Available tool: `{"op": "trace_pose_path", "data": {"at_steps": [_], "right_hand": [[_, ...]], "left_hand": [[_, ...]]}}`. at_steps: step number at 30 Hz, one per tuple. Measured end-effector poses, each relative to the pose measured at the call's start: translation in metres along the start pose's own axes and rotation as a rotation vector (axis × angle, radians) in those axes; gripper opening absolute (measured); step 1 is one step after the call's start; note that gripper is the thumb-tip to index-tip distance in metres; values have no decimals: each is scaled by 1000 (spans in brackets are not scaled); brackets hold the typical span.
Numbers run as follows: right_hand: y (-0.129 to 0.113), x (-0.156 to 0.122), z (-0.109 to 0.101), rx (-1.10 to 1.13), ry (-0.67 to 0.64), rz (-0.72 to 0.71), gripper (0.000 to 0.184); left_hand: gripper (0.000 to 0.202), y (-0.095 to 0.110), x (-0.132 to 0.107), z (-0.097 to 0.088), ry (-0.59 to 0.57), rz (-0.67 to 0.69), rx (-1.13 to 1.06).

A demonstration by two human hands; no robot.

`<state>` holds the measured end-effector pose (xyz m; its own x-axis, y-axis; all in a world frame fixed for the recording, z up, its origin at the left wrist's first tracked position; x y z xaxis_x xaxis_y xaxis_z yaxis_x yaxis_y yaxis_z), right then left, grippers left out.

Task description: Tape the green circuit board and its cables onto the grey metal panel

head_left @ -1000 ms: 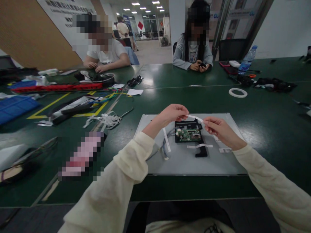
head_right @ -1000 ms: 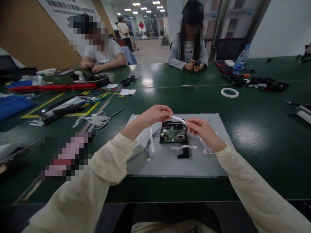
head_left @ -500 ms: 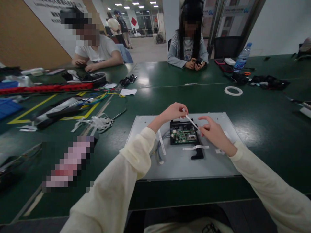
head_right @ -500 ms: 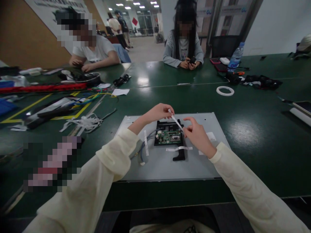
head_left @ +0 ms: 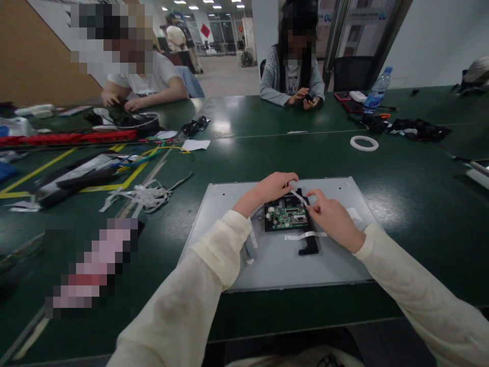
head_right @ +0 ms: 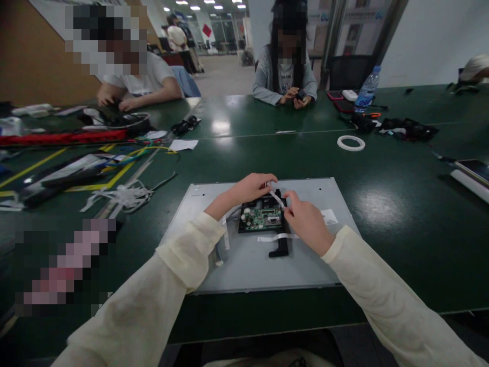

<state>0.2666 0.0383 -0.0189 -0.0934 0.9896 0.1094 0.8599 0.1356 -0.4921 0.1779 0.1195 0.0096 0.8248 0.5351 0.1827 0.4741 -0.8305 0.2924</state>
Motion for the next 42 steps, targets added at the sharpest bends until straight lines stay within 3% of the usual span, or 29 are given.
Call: {"op": "trace_pose_path", "data": {"at_steps": [12,21,30,36,42], "right_hand": [[-13,-3,-2,-401,-31,-13,35],[-11,-4,-1,-486,-97,-30,42],[-3,-2,-8,-366,-92,-51,45],[8,3,-14,-191,-54,-74,32],[10,7,-23,-58,36,-151,26]], "left_hand": [[25,-14,2,10,-24,-33,-89],[30,-29,-3,8,29,-101,-18],[27,-36,-4,4,31,-151,49],[29,-40,-6,3,16,-200,60],[39,-20,-12,-11,-32,-258,249]]}}
Point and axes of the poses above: each hand's wrist, its own x-axis towards the middle knuckle, its own z-axis out of the palm, y = z × x, the point moved 10 cm from there along x, towards the middle knuckle, and after that the axes turned 2 degrees about x, right-handed, at the moved point
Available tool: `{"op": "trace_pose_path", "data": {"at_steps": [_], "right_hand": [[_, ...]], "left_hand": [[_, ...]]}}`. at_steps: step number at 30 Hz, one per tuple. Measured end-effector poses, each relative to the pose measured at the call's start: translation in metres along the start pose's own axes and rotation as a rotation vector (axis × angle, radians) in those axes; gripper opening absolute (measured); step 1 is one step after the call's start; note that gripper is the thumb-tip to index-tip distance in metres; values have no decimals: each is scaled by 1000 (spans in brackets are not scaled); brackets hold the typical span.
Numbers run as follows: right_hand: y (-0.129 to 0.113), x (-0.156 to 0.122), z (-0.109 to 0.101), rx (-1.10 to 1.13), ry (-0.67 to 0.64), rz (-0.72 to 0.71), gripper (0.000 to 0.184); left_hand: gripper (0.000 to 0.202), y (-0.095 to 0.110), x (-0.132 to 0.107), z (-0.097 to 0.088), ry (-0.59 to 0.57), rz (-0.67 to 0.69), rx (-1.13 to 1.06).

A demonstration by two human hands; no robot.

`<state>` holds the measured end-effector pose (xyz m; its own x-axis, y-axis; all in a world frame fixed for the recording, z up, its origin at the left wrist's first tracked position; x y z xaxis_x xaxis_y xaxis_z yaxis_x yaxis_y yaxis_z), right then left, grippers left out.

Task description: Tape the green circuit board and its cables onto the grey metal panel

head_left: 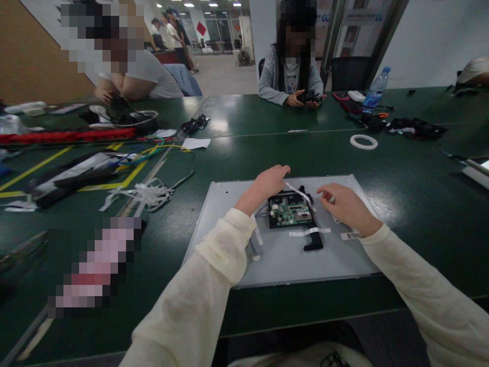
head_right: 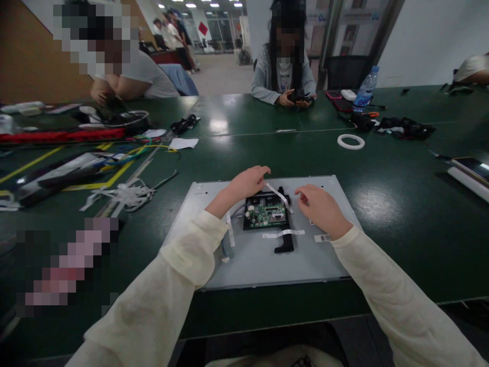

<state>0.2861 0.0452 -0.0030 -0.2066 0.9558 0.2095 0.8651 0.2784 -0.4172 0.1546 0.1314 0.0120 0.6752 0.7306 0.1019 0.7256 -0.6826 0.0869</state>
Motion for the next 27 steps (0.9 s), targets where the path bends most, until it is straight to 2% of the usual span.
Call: {"op": "trace_pose_path", "data": {"at_steps": [4,10,15,20,27], "right_hand": [[-11,0,-5,60,81,-107,32],[-28,-5,1,36,21,-207,43],[-11,-5,22,-55,-77,-171,53],[14,-5,32,-161,-74,-68,56],[19,-9,36,-331,-46,-62,51]], "left_hand": [[48,7,-15,-22,-88,-8,142],[44,-7,-45,-57,-341,-33,91],[45,-17,-76,-87,-451,-119,78],[43,-20,-94,-107,-447,-181,116],[41,-13,-101,-113,-448,-173,88]]}}
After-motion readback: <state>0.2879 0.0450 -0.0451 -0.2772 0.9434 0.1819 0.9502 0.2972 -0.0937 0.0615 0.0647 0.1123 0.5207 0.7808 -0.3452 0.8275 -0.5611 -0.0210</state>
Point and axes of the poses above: each hand's wrist, its own x-axis towards the middle knuckle, its own z-axis out of the palm, y = z × x, the point moved 10 cm from there along x, towards the middle knuckle, and after that the axes turned 2 degrees about x, right-handed, at the moved point
